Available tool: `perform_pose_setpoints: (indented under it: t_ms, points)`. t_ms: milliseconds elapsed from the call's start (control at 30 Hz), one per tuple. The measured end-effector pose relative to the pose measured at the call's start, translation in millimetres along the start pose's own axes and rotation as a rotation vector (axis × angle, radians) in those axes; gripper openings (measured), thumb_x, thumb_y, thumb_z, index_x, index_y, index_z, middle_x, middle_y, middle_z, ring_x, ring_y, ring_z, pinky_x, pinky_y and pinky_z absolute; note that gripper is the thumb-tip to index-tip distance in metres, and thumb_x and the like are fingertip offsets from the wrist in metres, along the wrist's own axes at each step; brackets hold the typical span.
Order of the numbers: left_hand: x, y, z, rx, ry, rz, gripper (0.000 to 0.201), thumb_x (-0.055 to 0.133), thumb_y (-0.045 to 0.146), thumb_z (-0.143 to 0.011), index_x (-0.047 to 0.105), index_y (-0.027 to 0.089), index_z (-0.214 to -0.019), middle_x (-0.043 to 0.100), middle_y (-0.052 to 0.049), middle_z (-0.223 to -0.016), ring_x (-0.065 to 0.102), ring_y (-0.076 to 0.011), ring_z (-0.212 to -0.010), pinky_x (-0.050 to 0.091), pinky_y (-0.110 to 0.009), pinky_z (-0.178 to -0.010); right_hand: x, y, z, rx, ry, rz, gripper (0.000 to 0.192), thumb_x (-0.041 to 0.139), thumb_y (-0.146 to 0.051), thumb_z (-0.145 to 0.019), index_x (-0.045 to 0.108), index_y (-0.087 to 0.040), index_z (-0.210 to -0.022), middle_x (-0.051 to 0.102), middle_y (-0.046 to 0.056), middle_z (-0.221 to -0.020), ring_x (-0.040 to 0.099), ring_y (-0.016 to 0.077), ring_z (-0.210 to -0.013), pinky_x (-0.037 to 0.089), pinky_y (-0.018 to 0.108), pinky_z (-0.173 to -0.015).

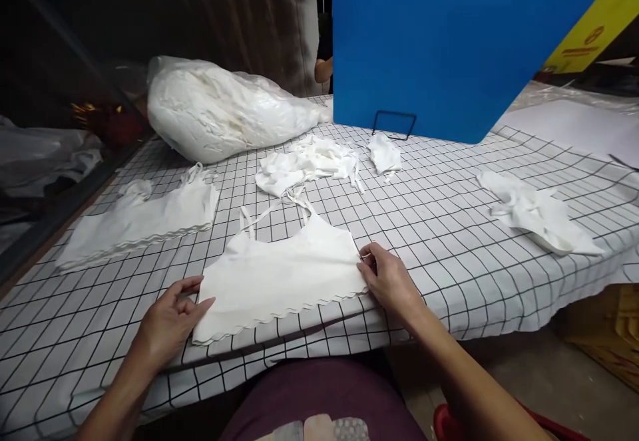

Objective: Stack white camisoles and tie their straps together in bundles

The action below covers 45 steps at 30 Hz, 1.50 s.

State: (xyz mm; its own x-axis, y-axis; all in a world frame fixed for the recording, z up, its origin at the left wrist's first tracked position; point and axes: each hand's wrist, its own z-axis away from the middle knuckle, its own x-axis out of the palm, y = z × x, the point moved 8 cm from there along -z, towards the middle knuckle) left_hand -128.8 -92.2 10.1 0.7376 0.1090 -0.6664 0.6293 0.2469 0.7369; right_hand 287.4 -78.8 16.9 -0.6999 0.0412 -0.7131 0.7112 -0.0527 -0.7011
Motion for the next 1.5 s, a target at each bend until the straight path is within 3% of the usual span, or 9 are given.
perform_pose_setpoints:
  t_ms: [367, 467, 567, 633, 800, 967, 1233, 1367, 1500]
  points:
    - [2.5, -3.1, -0.5, 0.02, -0.018, -0.013, 0.063, 0.067, 0.056, -0.071, 0.055, 0.018, -0.119, 0.055, 0.004, -0.057, 0.064, -0.0218, -0.066, 0.053, -0.033, -0.066, 5.8, 1.5, -4.8, 0.04, -0.072, 0.089, 0.009, 0.049, -0.029, -0.088, 0.053, -0.025, -0.096, 0.062, -0.001, -0.071, 0.057, 0.0186, -0.062, 0.047, 0.032, -0.06]
    - [-3.2, -0.2, 1.6, 0.083, 0.041, -0.124, 0.057, 0.064, 0.056, -0.075, 0.057, 0.02, -0.118, 0.063, -0.003, -0.081, 0.063, -0.0221, -0.067, 0.056, -0.037, -0.065, 0.9, -0.3, -4.0, 0.0, 0.029, 0.205, 0.014, 0.049, -0.031, -0.09, 0.055, -0.023, -0.1, 0.066, 0.005, -0.085, 0.061, 0.0228, -0.076, 0.048, 0.035, -0.064]
    - [-5.3, 40.8, 11.1, 0.356, 0.214, -0.328, 0.039, 0.058, 0.048, -0.084, 0.06, 0.021, -0.112, 0.06, -0.013, -0.112, 0.063, -0.0305, -0.095, 0.056, -0.048, -0.082, 0.9, -17.6, -0.2, -0.217, 0.168, 0.331, 0.026, 0.047, -0.034, -0.095, 0.057, -0.019, -0.114, 0.063, 0.013, -0.11, 0.058, 0.0291, -0.102, 0.05, 0.039, -0.076]
    - [16.3, 83.9, 20.6, 0.62, 0.198, -0.381, 0.028, 0.052, 0.036, -0.092, 0.06, 0.021, -0.114, 0.059, -0.013, -0.114, 0.058, -0.0322, -0.109, 0.053, -0.052, -0.092, 10.9, -26.3, 2.1, -0.353, 0.147, 0.37, 0.029, 0.046, -0.033, -0.097, 0.059, -0.018, -0.118, 0.062, 0.014, -0.113, 0.056, 0.0289, -0.104, 0.049, 0.042, -0.083]
    - [124.0, 169.1, 26.7, 1.132, -0.268, -0.348, 0.026, 0.046, 0.022, -0.098, 0.056, 0.015, -0.122, 0.061, -0.012, -0.122, 0.056, -0.0252, -0.118, 0.054, -0.044, -0.098, 20.4, -24.0, -8.4, -0.349, 0.02, 0.398, 0.023, 0.046, -0.029, -0.097, 0.066, -0.02, -0.102, 0.066, 0.009, -0.097, 0.06, 0.0247, -0.087, 0.048, 0.039, -0.075]
    - [192.3, 190.0, -10.1, 1.184, -0.371, -0.455, 0.043, 0.045, 0.035, -0.1, 0.048, 0.01, -0.134, 0.048, -0.015, -0.145, 0.036, -0.0303, -0.143, 0.035, -0.047, -0.118, 0.0, -51.7, -51.9, -0.311, 0.051, 0.282, 0.021, 0.048, -0.028, -0.096, 0.067, -0.02, -0.094, 0.067, 0.007, -0.093, 0.061, 0.0222, -0.087, 0.048, 0.034, -0.075]
    - [200.1, 187.1, -21.8, 1.12, -0.414, -0.444, 0.059, 0.039, 0.053, -0.098, 0.042, 0.015, -0.142, 0.048, -0.014, -0.145, 0.041, -0.0289, -0.138, 0.032, -0.045, -0.117, 61.1, -98.5, -168.1, -0.163, -0.204, 0.32, 0.012, 0.067, -0.023, -0.081, 0.068, -0.016, -0.09, 0.065, 0.013, -0.107, 0.061, 0.0284, -0.101, 0.045, 0.035, -0.082]
    - [201.3, 184.8, -21.1, 1.124, -0.424, -0.477, 0.064, 0.036, 0.055, -0.098, 0.039, 0.012, -0.145, 0.043, -0.014, -0.151, 0.033, -0.0281, -0.143, 0.021, -0.042, -0.122, 78.6, -97.5, -194.7, -0.063, -0.292, 0.236, 0.015, 0.07, -0.01, -0.071, 0.057, -0.016, -0.064, 0.067, 0.013, -0.079, 0.064, 0.0302, -0.09, 0.046, 0.036, -0.075]
    - [206.7, 180.5, -24.2, 1.085, -0.496, -0.471, 0.067, 0.028, 0.057, -0.099, 0.033, 0.013, -0.15, 0.028, -0.01, -0.161, 0.015, -0.0293, -0.151, 0.014, -0.044, -0.124, 73.2, -96.0, -206.5, 0.033, -0.37, -0.034, 0.012, 0.06, -0.011, -0.08, 0.054, -0.017, -0.071, 0.067, 0.009, -0.075, 0.064, 0.0205, -0.075, 0.048, 0.029, -0.066]
